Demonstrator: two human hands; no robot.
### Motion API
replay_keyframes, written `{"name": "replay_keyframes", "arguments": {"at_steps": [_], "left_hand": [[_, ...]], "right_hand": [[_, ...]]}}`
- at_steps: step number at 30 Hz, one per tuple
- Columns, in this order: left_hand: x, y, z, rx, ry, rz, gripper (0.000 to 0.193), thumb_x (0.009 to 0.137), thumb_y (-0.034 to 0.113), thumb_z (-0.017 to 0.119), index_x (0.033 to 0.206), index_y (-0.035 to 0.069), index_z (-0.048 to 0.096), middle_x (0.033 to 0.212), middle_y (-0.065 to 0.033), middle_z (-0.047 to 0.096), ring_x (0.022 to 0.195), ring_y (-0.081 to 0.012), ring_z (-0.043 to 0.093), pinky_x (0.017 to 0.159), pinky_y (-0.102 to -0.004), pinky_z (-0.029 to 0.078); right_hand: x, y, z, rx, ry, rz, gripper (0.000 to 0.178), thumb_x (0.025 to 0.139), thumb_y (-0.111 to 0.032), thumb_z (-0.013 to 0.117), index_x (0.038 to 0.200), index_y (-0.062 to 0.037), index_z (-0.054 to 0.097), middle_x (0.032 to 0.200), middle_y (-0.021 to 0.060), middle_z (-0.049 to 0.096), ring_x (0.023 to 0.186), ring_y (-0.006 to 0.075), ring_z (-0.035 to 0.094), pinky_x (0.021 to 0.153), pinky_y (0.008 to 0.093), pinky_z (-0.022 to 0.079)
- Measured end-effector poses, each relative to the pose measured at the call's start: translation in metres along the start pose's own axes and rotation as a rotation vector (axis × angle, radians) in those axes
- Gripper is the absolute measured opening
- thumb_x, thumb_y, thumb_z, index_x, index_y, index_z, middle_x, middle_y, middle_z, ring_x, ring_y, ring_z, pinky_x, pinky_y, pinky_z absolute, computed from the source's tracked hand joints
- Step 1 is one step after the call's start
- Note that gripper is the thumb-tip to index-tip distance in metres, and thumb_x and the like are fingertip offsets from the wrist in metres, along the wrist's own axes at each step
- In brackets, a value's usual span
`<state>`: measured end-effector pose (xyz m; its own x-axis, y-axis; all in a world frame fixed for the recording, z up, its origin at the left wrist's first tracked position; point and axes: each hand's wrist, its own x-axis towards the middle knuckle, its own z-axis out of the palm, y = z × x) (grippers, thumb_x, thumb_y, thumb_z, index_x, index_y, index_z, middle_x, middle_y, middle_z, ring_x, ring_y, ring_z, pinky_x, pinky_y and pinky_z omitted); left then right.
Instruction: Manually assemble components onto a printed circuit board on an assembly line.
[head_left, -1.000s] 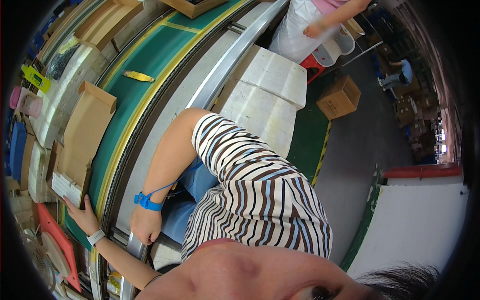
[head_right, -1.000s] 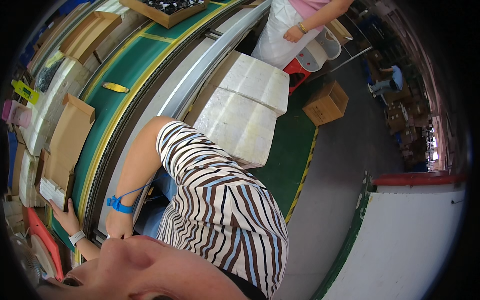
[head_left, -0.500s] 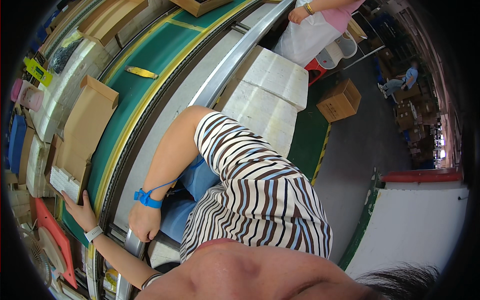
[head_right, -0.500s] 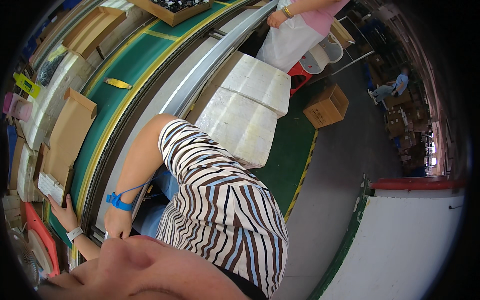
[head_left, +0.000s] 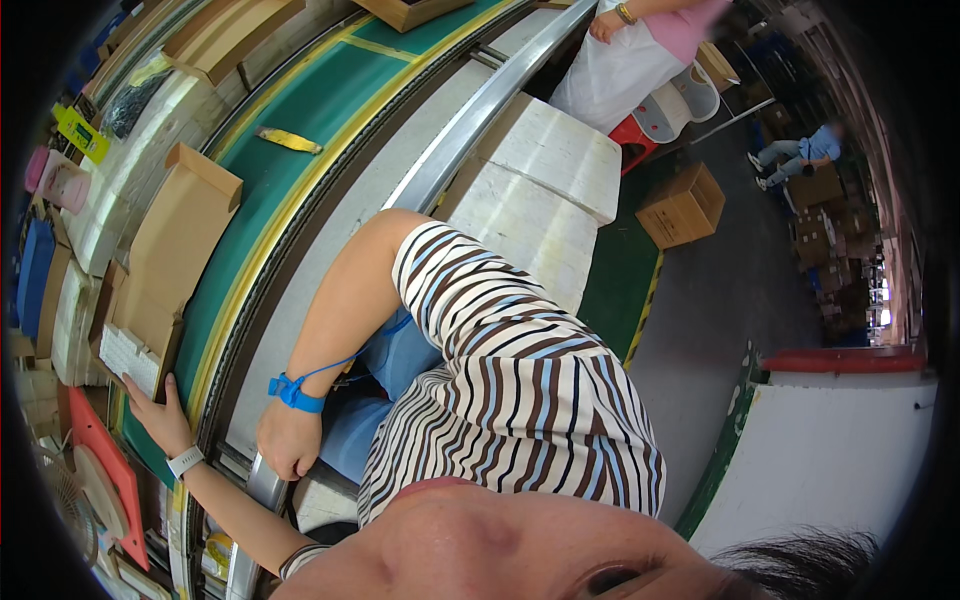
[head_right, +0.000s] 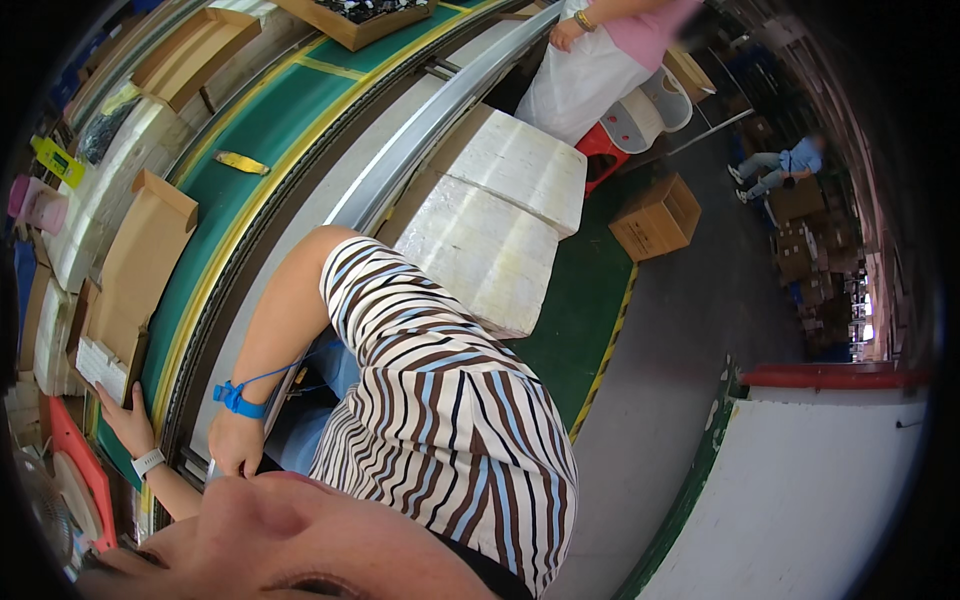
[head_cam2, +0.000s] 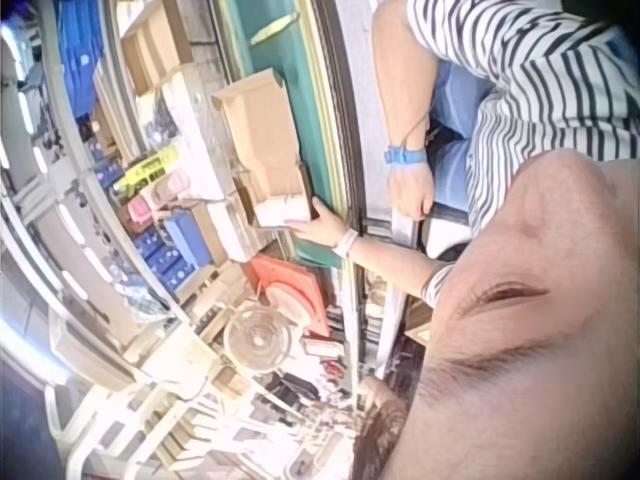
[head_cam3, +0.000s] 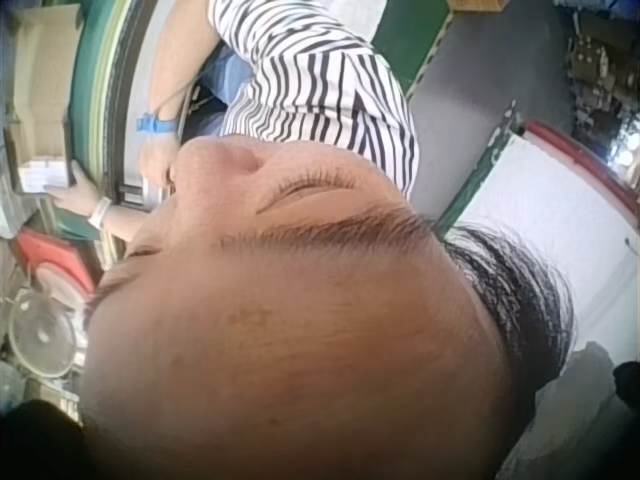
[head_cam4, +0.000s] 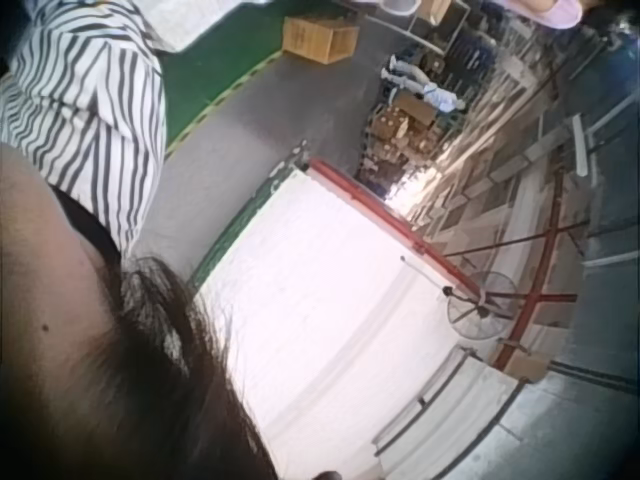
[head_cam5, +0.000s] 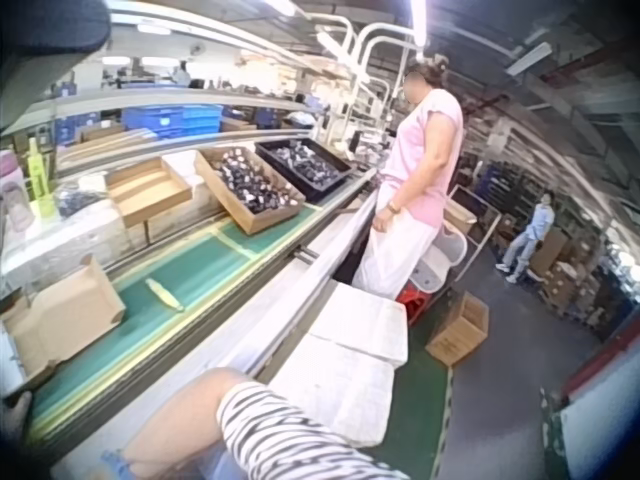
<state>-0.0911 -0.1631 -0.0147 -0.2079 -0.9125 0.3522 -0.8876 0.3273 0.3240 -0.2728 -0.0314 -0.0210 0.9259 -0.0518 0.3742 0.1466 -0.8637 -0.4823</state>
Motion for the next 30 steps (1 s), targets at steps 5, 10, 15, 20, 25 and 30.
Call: {"name": "replay_keyframes", "arguments": {"at_steps": [5,10,15,20,25,30], "left_hand": [[0.000,0.003,-0.003,-0.009,0.008,-0.007,0.073,0.081,0.033,0.062,0.139,0.011,0.024,0.131,-0.0276,0.033,0.119,-0.0413,0.036,0.097,-0.0411,0.033],[0.002,0.001,0.006,-0.034,0.054,0.024,0.074,0.079,0.029,0.064,0.139,0.011,0.024,0.130,-0.0280,0.033,0.118,-0.0420,0.036,0.097,-0.0411,0.033],[-0.003,0.007,-0.001,-0.040,0.044,-0.024,0.076,0.077,0.026,0.066,0.138,0.011,0.024,0.128,-0.0283,0.035,0.116,-0.0420,0.039,0.096,-0.0410,0.035],[-0.001,0.008,-0.001,-0.065,0.058,-0.047,0.079,0.073,0.020,0.069,0.138,0.010,0.025,0.128,-0.0265,0.035,0.114,-0.0407,0.041,0.095,-0.0400,0.036],[-0.003,0.015,-0.005,-0.085,0.050,-0.075,0.081,0.071,0.017,0.069,0.138,0.010,0.025,0.129,-0.0258,0.035,0.114,-0.0406,0.041,0.095,-0.0398,0.036],[-0.009,0.019,-0.007,-0.107,0.022,-0.104,0.082,0.070,0.014,0.070,0.138,0.010,0.024,0.128,-0.0256,0.036,0.114,-0.0413,0.041,0.096,-0.0399,0.036]], "right_hand": [[0.000,-0.001,-0.002,-0.023,0.037,-0.046,0.018,0.081,-0.020,0.052,0.084,-0.0053,0.063,0.082,0.0121,0.064,0.078,0.0288,0.059,0.067,0.0389,0.046],[-0.014,-0.025,-0.061,-0.492,0.346,-0.272,0.010,0.075,-0.016,0.055,0.071,-0.0075,0.059,0.068,0.0047,0.058,0.066,0.0231,0.058,0.053,0.0343,0.044],[-0.119,0.005,-0.188,-1.144,0.880,0.125,0.031,0.066,-0.012,0.064,0.096,-0.0097,0.056,0.093,0.0082,0.058,0.086,0.0274,0.056,0.075,0.0383,0.047],[-0.304,0.038,-0.281,-1.397,1.027,1.257,0.051,0.066,-0.023,0.067,0.110,-0.0048,0.048,0.117,0.0208,0.045,0.108,0.0371,0.042,0.091,0.0465,0.037],[-0.400,0.043,-0.287,-1.074,0.968,1.929,0.056,0.068,-0.024,0.063,0.118,-0.0047,0.045,0.122,0.0158,0.043,0.116,0.0347,0.037,0.096,0.0430,0.036],[-0.409,0.047,-0.279,-1.016,0.968,1.861,0.068,0.067,-0.029,0.063,0.126,-0.0054,0.039,0.128,0.0136,0.040,0.121,0.0332,0.034,0.098,0.0435,0.034]]}}
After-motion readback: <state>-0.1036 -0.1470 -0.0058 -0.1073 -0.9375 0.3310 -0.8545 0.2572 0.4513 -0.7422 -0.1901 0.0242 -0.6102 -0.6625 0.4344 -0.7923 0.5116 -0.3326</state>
